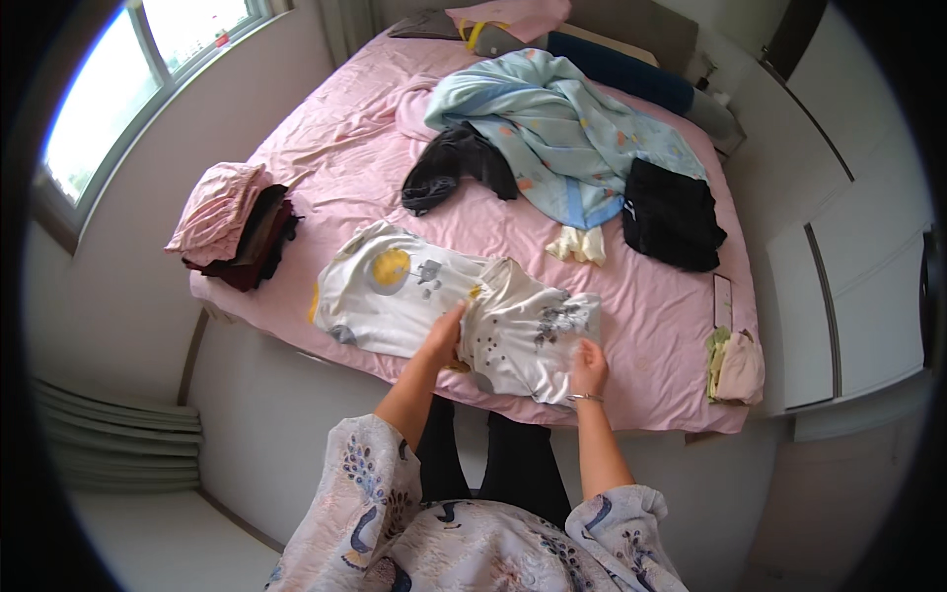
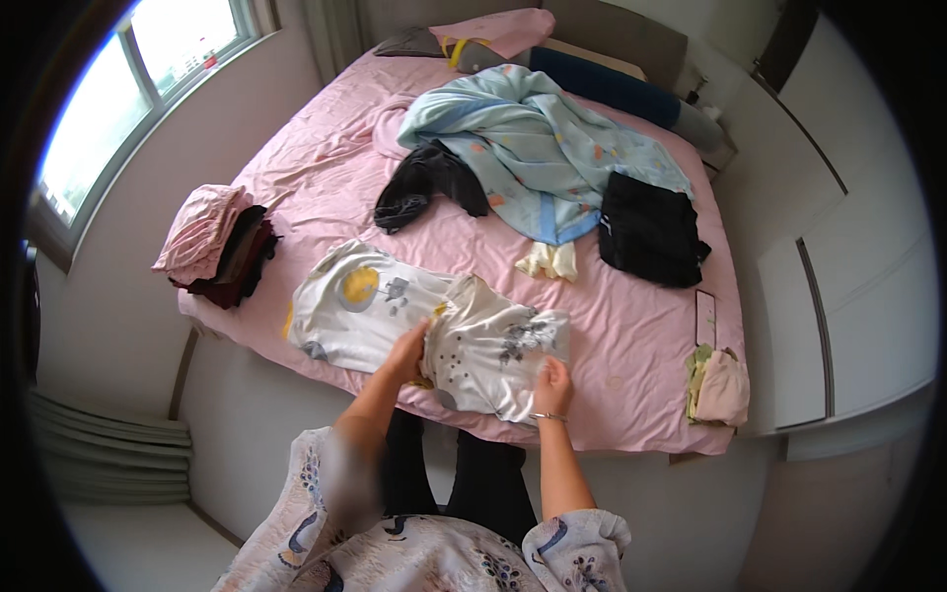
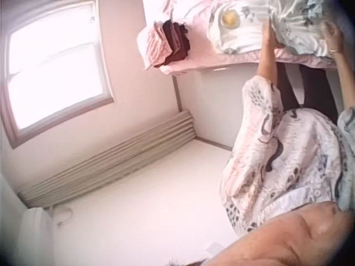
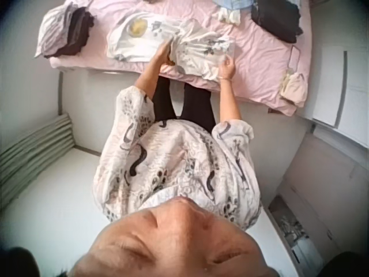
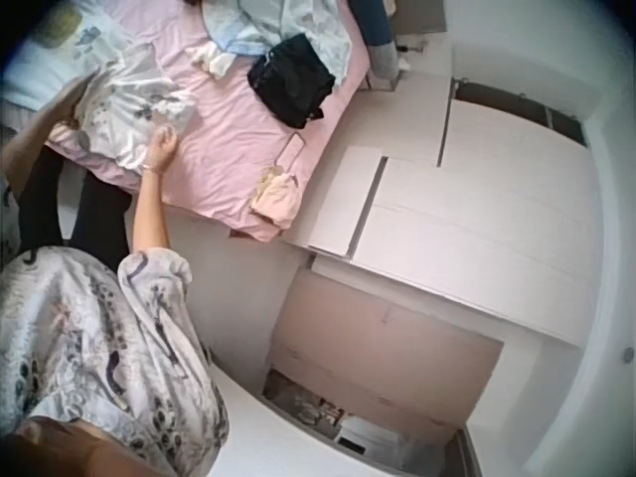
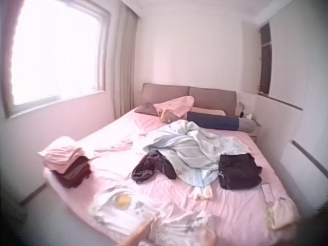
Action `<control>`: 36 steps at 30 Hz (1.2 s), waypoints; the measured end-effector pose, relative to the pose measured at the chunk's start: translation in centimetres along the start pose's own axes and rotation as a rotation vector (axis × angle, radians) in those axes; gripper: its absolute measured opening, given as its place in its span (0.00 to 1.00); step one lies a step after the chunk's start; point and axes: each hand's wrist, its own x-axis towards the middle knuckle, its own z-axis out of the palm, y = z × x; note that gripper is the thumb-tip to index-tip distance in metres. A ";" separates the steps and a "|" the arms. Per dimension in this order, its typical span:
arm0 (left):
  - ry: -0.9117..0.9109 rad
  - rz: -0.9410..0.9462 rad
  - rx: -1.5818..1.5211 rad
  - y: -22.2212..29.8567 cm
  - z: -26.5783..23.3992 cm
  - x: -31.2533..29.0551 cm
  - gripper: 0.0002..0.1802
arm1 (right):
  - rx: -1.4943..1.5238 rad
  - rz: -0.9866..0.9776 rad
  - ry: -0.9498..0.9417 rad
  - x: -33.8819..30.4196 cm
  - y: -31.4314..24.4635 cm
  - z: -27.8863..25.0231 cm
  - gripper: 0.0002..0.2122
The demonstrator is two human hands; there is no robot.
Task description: The person folds a pink patterned pajama set and a white pajama top with yellow trim on a bed. They smooth and fold each garment by hand, then place the folded items into a neat stack on the left side of the bed.
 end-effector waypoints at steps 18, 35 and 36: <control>0.013 0.330 0.330 7.8 -6.9 2.4 0.15 | 0.050 0.116 -0.025 -1.6 -1.5 1.0 0.19; 0.568 0.497 1.074 15.5 -16.5 -0.8 0.29 | 0.016 0.002 -0.099 0.4 -6.6 6.8 0.19; 0.632 0.615 1.166 15.8 -15.4 -0.5 0.27 | -0.101 -0.137 -0.069 0.5 -8.1 7.5 0.20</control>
